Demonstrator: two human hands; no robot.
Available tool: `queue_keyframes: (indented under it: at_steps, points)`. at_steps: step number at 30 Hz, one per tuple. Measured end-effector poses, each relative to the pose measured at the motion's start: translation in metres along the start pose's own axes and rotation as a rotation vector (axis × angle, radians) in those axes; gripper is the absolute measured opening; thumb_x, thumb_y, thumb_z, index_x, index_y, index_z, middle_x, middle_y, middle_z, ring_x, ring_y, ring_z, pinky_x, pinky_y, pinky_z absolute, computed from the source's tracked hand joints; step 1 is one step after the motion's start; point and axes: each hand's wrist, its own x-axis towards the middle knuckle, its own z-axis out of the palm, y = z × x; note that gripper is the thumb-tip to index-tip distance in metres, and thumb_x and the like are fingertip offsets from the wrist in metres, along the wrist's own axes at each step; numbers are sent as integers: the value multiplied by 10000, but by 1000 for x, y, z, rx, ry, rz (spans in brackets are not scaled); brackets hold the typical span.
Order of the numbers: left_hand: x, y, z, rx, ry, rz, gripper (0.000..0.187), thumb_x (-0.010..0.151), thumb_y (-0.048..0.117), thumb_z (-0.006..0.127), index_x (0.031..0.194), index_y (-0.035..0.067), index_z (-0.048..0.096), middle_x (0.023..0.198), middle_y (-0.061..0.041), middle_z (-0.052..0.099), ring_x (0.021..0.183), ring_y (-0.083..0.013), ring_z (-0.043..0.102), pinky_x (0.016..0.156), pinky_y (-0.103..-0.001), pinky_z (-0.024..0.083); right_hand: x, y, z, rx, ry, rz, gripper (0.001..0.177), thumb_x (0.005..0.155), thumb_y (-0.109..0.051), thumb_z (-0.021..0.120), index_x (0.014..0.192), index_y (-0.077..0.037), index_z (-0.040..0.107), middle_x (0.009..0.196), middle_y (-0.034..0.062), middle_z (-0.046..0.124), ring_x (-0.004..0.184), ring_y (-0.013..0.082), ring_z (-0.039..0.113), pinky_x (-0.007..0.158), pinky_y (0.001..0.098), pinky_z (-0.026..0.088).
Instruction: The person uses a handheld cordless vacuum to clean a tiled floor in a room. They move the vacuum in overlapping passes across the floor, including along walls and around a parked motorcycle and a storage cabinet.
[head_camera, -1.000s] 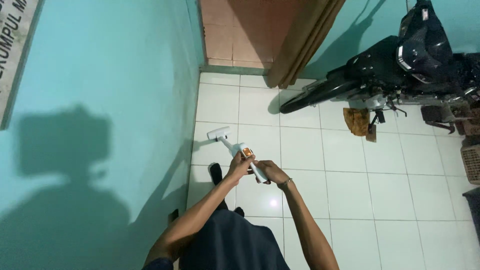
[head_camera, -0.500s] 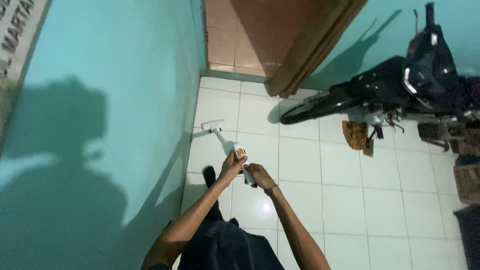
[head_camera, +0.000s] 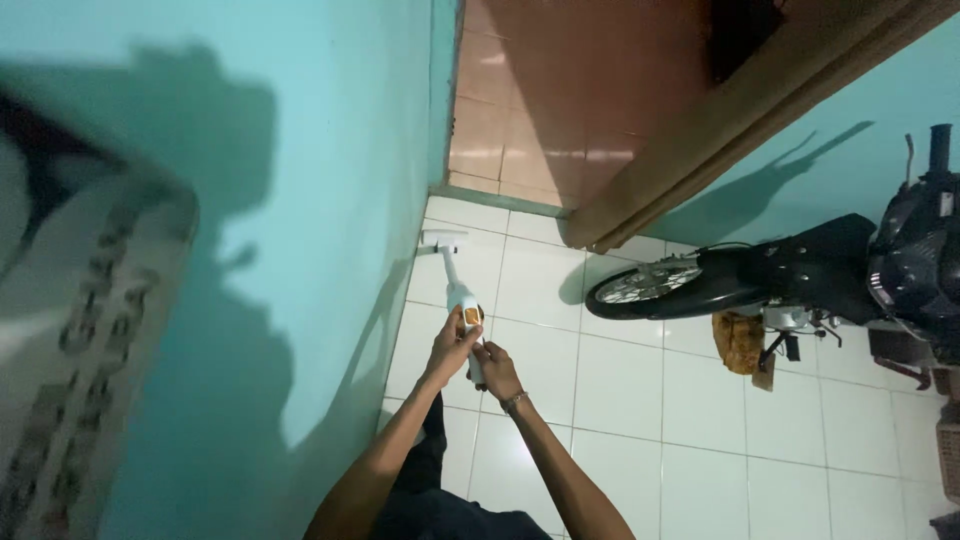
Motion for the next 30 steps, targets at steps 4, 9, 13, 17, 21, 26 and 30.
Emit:
queue_keyframes:
  at_steps: [4, 9, 13, 17, 21, 26, 30]
  points:
    - [44, 10, -13, 9, 2, 13, 763, 950, 444, 623, 1571, 109, 332, 1393, -343, 548, 1230, -487, 597, 976, -534, 565, 37, -25, 6, 19, 34, -1, 433, 1010, -422, 550, 1018, -3, 659, 693, 212, 673, 503, 241, 674, 416, 278, 550]
    - [112, -17, -10, -53, 65, 18, 643, 916, 329, 722, 1468, 86, 498, 1280, -200, 670, 1118, -328, 682, 850, -407, 624, 66, -45, 0, -64, 44, -5, 480, 1001, -448, 533, 1041, 12, 663, 686, 229, 676, 476, 239, 672, 396, 282, 555]
    - [116, -13, -12, -103, 47, 32, 520, 857, 300, 794, 1289, 57, 637, 1151, -195, 703, 1011, -309, 707, 754, -362, 650, 54, -56, -8, -52, 53, 22, 442, 1011, -402, 543, 1089, 17, 663, 698, 205, 681, 476, 234, 679, 406, 283, 556]
    - [96, -20, -4, -95, 38, 14, 497, 824, 287, 822, 1231, 55, 657, 1102, -215, 713, 949, -330, 723, 705, -369, 667, 51, -27, -15, -11, -15, 19, 435, 995, -404, 562, 1067, 16, 651, 698, 225, 698, 450, 239, 666, 387, 284, 554]
    - [55, -25, 10, -69, 24, 0, 496, 816, 276, 820, 1205, 19, 650, 1075, -228, 710, 927, -344, 725, 679, -401, 675, 17, -4, -19, 35, -74, 12, 391, 1011, -354, 528, 1040, 23, 629, 696, 238, 696, 421, 223, 635, 362, 273, 527]
    - [-11, -63, 41, -119, 28, 3, 455, 825, 254, 821, 1170, 9, 655, 1038, -216, 714, 865, -323, 731, 669, -395, 672, -54, 36, -30, 49, -102, -3, 401, 1004, -357, 546, 1052, 34, 621, 680, 247, 692, 398, 216, 629, 340, 276, 526]
    - [-90, -81, 55, -144, 19, 17, 464, 857, 253, 792, 1179, -38, 629, 1044, -240, 690, 895, -340, 711, 715, -429, 660, -116, 74, -31, 59, -129, -16, 423, 1003, -356, 560, 1085, 53, 629, 688, 249, 693, 405, 230, 638, 351, 293, 543]
